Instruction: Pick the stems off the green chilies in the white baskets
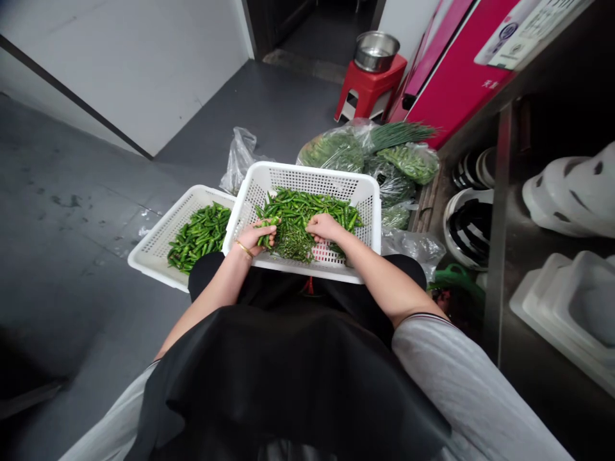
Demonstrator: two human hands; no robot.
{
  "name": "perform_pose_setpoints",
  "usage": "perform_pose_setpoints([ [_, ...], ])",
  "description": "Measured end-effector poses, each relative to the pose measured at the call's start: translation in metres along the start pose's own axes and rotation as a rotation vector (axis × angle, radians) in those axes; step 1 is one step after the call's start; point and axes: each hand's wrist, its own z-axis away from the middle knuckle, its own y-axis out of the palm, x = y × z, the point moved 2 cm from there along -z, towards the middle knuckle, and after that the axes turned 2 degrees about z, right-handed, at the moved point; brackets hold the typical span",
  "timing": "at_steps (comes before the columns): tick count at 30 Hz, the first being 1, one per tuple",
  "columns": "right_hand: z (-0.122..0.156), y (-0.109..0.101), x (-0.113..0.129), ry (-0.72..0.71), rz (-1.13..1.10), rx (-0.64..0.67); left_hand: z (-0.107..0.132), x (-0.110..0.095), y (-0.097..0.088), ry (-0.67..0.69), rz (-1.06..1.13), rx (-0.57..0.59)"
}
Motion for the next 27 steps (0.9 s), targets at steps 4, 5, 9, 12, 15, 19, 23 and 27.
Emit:
perform_pose_setpoints([
  [4, 0.014, 0.000, 0.022, -0.148, -0.511, -0.039, -0.010, 0.010, 0.022, 0.069, -0.043, -0.078],
  [5, 0.017, 0.000, 0.027, -0.188, -0.479, -0.058, -0.011, 0.012, 0.025, 0.083, -0.061, -0.109],
  [9, 0.025, -0.004, 0.040, -0.339, -0.323, -0.053, -0.013, 0.016, 0.027, 0.097, -0.158, -0.184],
  [12, 0.023, -0.010, 0.042, -0.205, -0.488, 0.052, -0.009, 0.010, 0.031, 0.161, -0.190, -0.123],
  [15, 0.021, -0.021, 0.047, -0.158, -0.659, 0.113, -0.003, -0.004, 0.040, 0.263, -0.218, 0.001],
  [19, 0.029, -0.044, 0.067, -0.378, -0.648, 0.020, 0.005, -0.027, 0.053, 0.363, -0.194, 0.116],
  [23, 0.043, -0.055, 0.078, -0.472, -0.339, -0.369, 0.013, -0.027, 0.063, 0.296, -0.149, 0.156],
  [27, 0.050, -0.033, 0.069, -0.467, 0.188, -0.611, 0.015, -0.014, 0.056, 0.122, -0.128, 0.085],
])
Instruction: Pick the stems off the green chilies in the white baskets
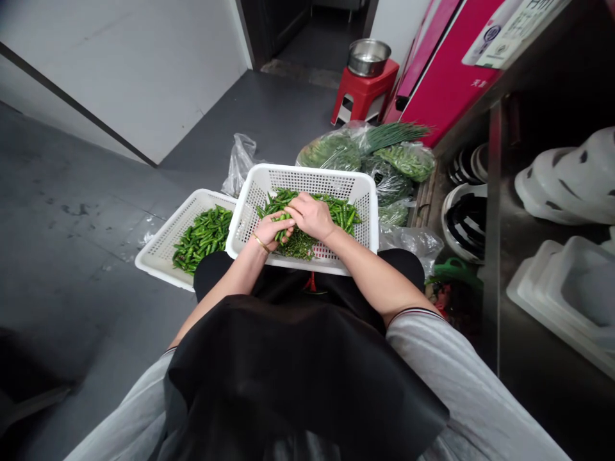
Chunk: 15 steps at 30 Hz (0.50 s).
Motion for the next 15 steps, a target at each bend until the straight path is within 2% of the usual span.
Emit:
perform_pose_setpoints([
  [5, 0.013, 0.030, 0.000, -0.042, 0.292, 0.158, 0.002, 0.018, -0.018, -0.160, -0.025, -0.132],
  [7, 0.006, 0.034, -0.003, -0.057, 0.366, 0.225, 0.003, 0.025, -0.020, -0.218, -0.007, -0.132],
  [9, -0.005, 0.033, -0.014, 0.025, 0.438, 0.296, 0.005, 0.029, -0.021, -0.243, 0.020, -0.102],
  [12, -0.009, 0.040, -0.040, 0.214, 0.498, 0.574, 0.004, 0.025, -0.030, -0.180, 0.065, -0.092],
  [14, -0.002, 0.054, -0.054, 0.275, 0.474, 0.765, 0.002, 0.018, -0.040, -0.110, 0.093, -0.136],
  [15, 0.002, 0.063, -0.058, 0.291, 0.456, 0.807, 0.001, 0.015, -0.046, -0.087, 0.098, -0.161],
])
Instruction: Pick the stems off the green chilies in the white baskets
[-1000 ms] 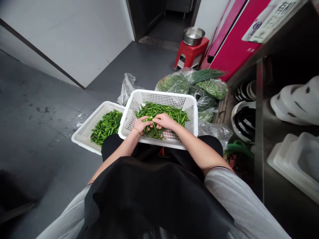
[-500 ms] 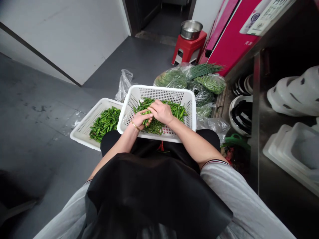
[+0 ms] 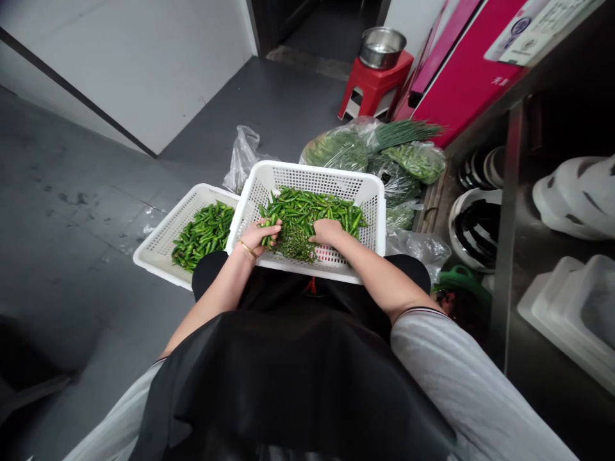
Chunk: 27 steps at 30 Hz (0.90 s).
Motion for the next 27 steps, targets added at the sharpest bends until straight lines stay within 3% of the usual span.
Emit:
perform_pose_setpoints([
  [3, -0.007, 0.019, 0.007, -0.013, -0.043, -0.031, -0.007, -0.003, -0.008, 0.011, -0.014, -0.068],
  [5, -0.006, 0.021, 0.011, -0.041, -0.060, -0.067, -0.012, 0.003, -0.008, -0.025, -0.026, -0.107],
  [9, 0.014, 0.012, 0.013, -0.159, -0.126, -0.145, -0.021, 0.027, 0.004, -0.061, -0.031, -0.124],
  [12, 0.033, 0.012, 0.023, -0.271, -0.334, -0.237, -0.019, 0.038, 0.019, 0.005, -0.049, -0.129],
  [14, 0.039, 0.017, 0.030, -0.252, -0.563, -0.160, -0.010, 0.034, 0.027, 0.141, -0.130, -0.140],
  [16, 0.036, 0.023, 0.033, -0.187, -0.757, 0.058, 0.001, 0.021, 0.033, 0.334, -0.251, -0.114],
  [18, 0.024, 0.023, 0.030, -0.135, -0.770, 0.207, 0.008, 0.005, 0.034, 0.471, -0.304, -0.064],
  [19, 0.015, 0.019, 0.026, -0.100, -0.703, 0.172, 0.009, -0.002, 0.031, 0.481, -0.280, -0.053],
  [23, -0.028, -0.008, 0.003, 0.114, -0.414, -0.254, -0.004, -0.012, 0.002, 0.284, -0.070, -0.126],
  [27, -0.043, -0.020, -0.001, 0.039, -0.400, -0.261, -0.020, -0.001, -0.018, 0.187, -0.113, -0.214],
])
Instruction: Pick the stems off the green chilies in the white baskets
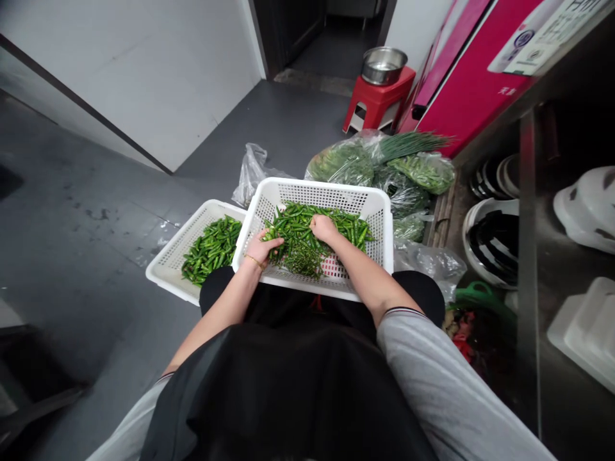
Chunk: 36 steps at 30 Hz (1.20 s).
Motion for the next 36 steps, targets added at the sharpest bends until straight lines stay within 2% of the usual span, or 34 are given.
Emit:
perform_pose_setpoints([
  [2, 0.008, -0.007, 0.004, -0.076, -0.007, -0.031, -0.004, 0.006, 0.005, 0.030, -0.067, 0.027],
  [4, 0.021, -0.017, 0.011, -0.217, -0.026, -0.094, -0.005, 0.009, 0.018, 0.091, -0.116, 0.077],
  [7, 0.037, -0.030, 0.021, -0.414, -0.157, -0.145, -0.004, 0.007, 0.037, 0.141, -0.070, 0.167],
  [8, 0.040, -0.031, 0.023, -0.411, -0.250, -0.135, -0.003, 0.006, 0.042, 0.129, -0.016, 0.186],
  [10, 0.044, -0.026, 0.024, -0.313, -0.479, -0.085, -0.001, 0.005, 0.046, 0.075, 0.113, 0.188],
  [12, 0.049, -0.012, 0.024, -0.185, -0.673, 0.057, 0.001, 0.004, 0.044, 0.016, 0.221, 0.157],
  [14, 0.058, 0.004, 0.027, -0.116, -0.745, 0.216, 0.004, 0.004, 0.040, -0.023, 0.302, 0.137],
  [16, 0.068, 0.014, 0.031, -0.121, -0.701, 0.241, 0.006, 0.003, 0.036, -0.058, 0.351, 0.131],
  [19, 0.080, 0.012, 0.034, -0.176, -0.566, 0.094, 0.011, -0.001, 0.034, -0.080, 0.374, 0.102],
  [22, 0.089, 0.001, 0.036, -0.247, -0.484, -0.016, 0.017, -0.008, 0.036, -0.026, 0.402, 0.084],
  [23, 0.093, -0.003, 0.038, -0.318, -0.437, -0.066, 0.019, -0.010, 0.037, -0.020, 0.416, 0.099],
  [25, 0.102, -0.012, 0.044, -0.554, -0.286, -0.144, 0.021, -0.012, 0.038, -0.065, 0.431, 0.164],
  [27, 0.108, -0.018, 0.046, -0.777, -0.124, -0.112, 0.022, -0.013, 0.033, -0.144, 0.426, 0.215],
  [28, 0.107, -0.020, 0.045, -0.824, -0.049, -0.055, 0.021, -0.014, 0.029, -0.170, 0.421, 0.221],
  [29, 0.104, -0.020, 0.043, -0.805, 0.030, 0.005, 0.021, -0.015, 0.024, -0.183, 0.419, 0.213],
  [30, 0.099, -0.018, 0.038, -0.723, 0.121, 0.064, 0.020, -0.017, 0.018, -0.186, 0.419, 0.199],
  [33, 0.076, -0.002, 0.026, -0.349, 0.368, 0.191, 0.020, -0.020, 0.003, -0.164, 0.369, 0.181],
  [34, 0.069, 0.007, 0.025, -0.264, 0.415, 0.207, 0.020, -0.019, 0.000, -0.149, 0.329, 0.181],
  [36, 0.059, 0.024, 0.028, -0.210, 0.445, 0.226, 0.019, -0.015, -0.003, -0.123, 0.234, 0.164],
])
